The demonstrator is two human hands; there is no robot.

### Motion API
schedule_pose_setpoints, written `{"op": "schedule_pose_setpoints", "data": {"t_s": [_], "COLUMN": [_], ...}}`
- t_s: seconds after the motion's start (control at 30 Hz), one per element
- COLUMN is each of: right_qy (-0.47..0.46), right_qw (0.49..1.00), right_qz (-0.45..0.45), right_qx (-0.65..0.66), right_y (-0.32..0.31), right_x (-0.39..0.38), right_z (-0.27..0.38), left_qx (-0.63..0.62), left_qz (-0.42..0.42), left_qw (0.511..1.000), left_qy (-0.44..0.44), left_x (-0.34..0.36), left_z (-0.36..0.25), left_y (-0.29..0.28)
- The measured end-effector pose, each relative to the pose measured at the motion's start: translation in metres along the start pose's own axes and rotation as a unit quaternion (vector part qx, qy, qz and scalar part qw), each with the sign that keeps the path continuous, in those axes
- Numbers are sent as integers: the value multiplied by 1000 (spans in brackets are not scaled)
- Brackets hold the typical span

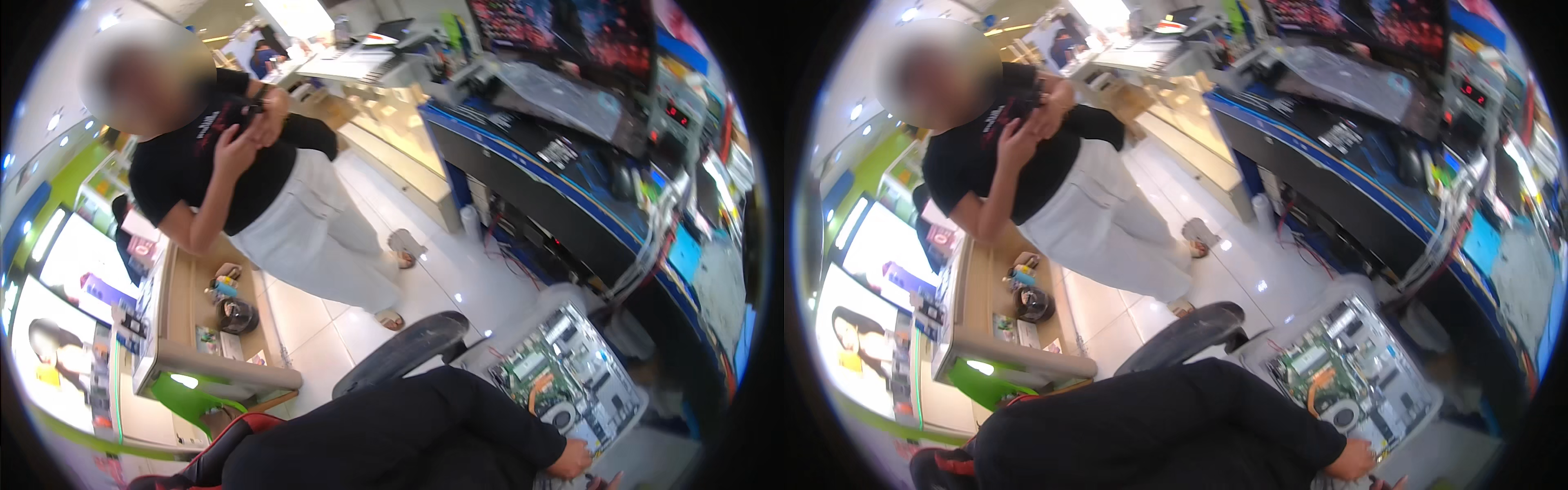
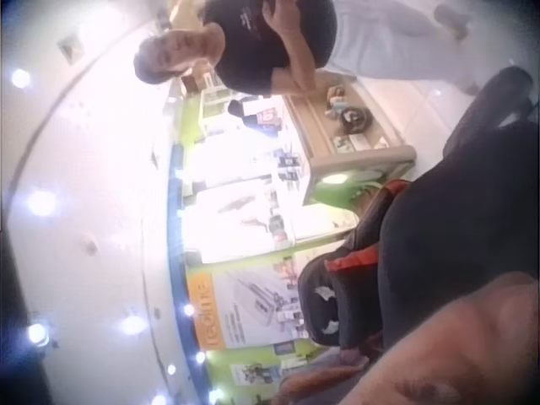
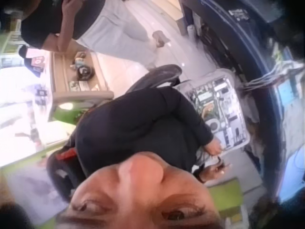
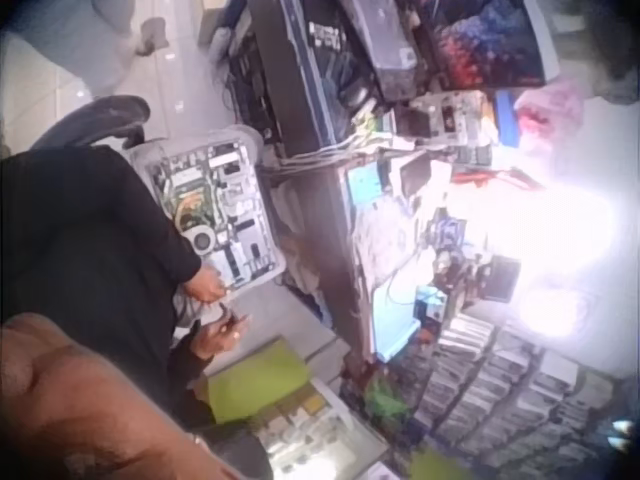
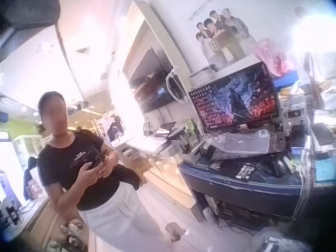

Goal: The person disassembles a laptop base held on their lap by removing internal screws with a screwdriver, detaching wire connectors, and lifting internal components. The person also picks up a separate laptop screen assembly and aligns it with the base while reaching for tools on a cluttered workbench.

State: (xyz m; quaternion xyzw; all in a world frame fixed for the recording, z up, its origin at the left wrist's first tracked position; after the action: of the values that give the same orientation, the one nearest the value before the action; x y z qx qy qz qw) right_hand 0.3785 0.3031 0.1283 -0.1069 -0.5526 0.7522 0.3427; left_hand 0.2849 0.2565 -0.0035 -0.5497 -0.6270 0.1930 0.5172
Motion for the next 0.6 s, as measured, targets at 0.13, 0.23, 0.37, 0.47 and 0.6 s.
{"op": "schedule_pose_setpoints", "data": {"t_s": [0.13, 0.23, 0.37, 0.47, 0.6], "right_qy": [51, 3, -21, 18, 42], "right_qw": [989, 986, 977, 980, 965], "right_qz": [-6, -21, 21, 15, 13], "right_qx": [135, 163, 211, 195, 259], "right_y": [18, 32, 28, 17, 33], "right_x": [12, 42, 43, 33, 23], "right_z": [-5, 15, 14, -1, 0], "left_qx": [-48, -46, -17, -41, -80], "left_qz": [106, 110, 72, 57, 14], "left_qw": [992, 992, 996, 997, 995], "left_qy": [-40, -38, -43, -13, -50], "left_x": [-14, -10, -1, 7, 0], "left_z": [8, 9, 11, 0, 15], "left_y": [5, -34, -72, -76, -92]}}
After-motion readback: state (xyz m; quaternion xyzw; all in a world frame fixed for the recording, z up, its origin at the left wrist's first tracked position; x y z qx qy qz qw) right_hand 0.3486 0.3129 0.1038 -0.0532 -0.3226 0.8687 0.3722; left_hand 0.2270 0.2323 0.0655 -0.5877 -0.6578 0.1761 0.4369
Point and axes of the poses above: each hand's wrist, its own x-axis towards the middle knuckle, its own y-axis out of the palm, z = x × y, the point moved 9 cm from there along x, towards the middle knuckle, and after that the axes turned 3 degrees about z, right-handed, at the moved point
